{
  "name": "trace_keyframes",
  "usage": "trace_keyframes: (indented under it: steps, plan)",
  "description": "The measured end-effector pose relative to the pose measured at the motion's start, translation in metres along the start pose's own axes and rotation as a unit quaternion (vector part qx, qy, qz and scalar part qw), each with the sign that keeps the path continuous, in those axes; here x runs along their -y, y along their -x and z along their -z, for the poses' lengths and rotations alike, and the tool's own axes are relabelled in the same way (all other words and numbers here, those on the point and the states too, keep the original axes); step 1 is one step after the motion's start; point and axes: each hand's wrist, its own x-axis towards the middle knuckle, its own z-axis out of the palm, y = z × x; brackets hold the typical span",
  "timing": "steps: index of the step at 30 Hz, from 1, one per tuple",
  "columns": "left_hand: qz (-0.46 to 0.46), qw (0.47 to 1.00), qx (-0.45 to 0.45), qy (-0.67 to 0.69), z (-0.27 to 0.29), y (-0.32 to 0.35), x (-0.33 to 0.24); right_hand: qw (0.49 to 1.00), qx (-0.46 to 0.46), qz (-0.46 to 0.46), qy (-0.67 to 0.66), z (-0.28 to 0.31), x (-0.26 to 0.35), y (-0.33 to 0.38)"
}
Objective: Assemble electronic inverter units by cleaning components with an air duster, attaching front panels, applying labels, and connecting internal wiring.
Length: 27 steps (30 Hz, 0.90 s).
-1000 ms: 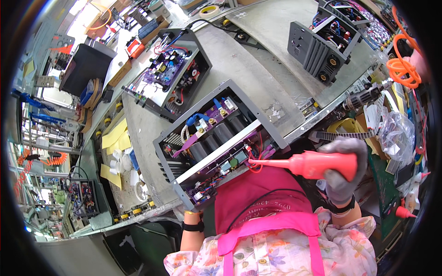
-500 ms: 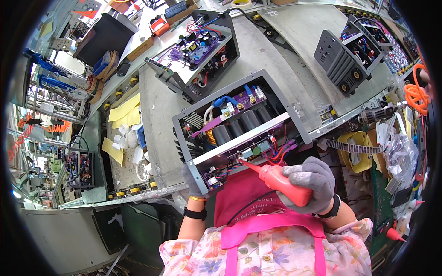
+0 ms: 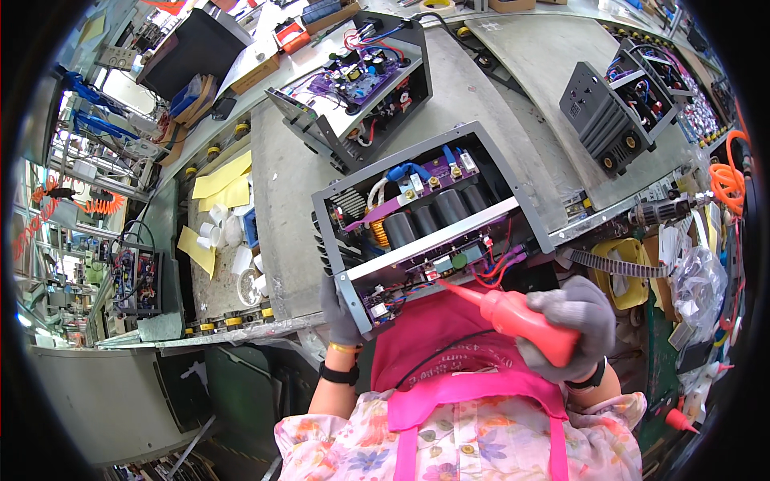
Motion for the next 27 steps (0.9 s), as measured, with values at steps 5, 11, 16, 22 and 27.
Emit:
trace_keyframes:
  steps: [5,11,16,22,27]
  plan:
    - [-0.127,0.948,-0.038,-0.291,-0.017,0.048,-0.029,0.994,0.016,0.000,-0.109,-0.012,0.008,-0.007]
    - [-0.321,0.799,0.034,-0.507,-0.016,0.050,-0.039,0.991,0.040,0.015,-0.128,-0.040,0.006,-0.018]
    - [-0.334,0.788,0.038,-0.516,-0.017,0.044,-0.034,0.991,0.061,0.016,-0.121,-0.036,0.010,-0.018]
    - [-0.392,0.710,0.059,-0.582,-0.004,0.033,-0.025,0.993,0.067,0.035,-0.092,-0.032,0.012,-0.007]
    - [-0.374,0.797,0.070,-0.470,-0.025,0.026,-0.048,0.985,0.059,0.161,0.024,-0.013,0.012,-0.003]
